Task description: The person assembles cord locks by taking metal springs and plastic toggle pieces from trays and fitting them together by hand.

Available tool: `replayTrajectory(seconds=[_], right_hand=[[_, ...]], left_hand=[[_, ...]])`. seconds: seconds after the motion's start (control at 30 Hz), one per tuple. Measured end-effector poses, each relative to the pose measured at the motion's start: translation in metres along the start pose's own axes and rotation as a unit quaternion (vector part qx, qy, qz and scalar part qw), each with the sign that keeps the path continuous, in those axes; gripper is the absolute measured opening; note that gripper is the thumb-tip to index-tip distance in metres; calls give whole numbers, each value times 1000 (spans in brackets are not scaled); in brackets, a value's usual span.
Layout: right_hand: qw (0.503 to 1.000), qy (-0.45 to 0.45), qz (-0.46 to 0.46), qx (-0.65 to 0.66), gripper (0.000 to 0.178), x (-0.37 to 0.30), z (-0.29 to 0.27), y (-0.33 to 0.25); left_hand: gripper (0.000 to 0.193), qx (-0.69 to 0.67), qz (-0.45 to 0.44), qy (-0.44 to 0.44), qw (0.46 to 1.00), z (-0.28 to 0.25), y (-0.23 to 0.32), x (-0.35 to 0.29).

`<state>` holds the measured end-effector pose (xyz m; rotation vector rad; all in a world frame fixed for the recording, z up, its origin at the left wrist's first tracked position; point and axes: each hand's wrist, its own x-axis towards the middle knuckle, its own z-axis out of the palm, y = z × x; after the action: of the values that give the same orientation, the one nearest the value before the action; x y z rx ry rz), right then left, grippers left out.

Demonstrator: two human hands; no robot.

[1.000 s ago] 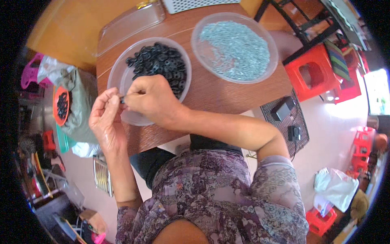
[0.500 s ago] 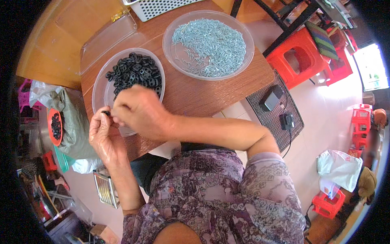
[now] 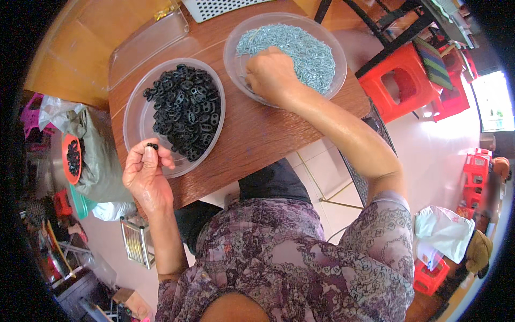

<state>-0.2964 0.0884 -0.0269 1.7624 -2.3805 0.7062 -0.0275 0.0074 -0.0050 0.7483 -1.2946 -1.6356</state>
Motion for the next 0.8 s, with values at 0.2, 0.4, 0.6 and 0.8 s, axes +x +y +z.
replayTrajectory(seconds=[0.2, 0.4, 0.6, 0.8], right_hand=[[993, -74, -27, -90, 13, 11, 4, 2], [997, -75, -24, -25, 10, 14, 6, 3], [986, 5, -29, 161, 7, 8, -33, -53], [906, -116, -11, 406, 9, 2, -24, -117]], left_hand=[[18, 12, 4, -10, 1000, -1, -3, 0], [17, 12, 3, -5, 1000, -3, -1, 1], [14, -18, -39, -6, 999, -3, 2, 2], [15, -29, -55, -4, 998, -7, 8, -4]])
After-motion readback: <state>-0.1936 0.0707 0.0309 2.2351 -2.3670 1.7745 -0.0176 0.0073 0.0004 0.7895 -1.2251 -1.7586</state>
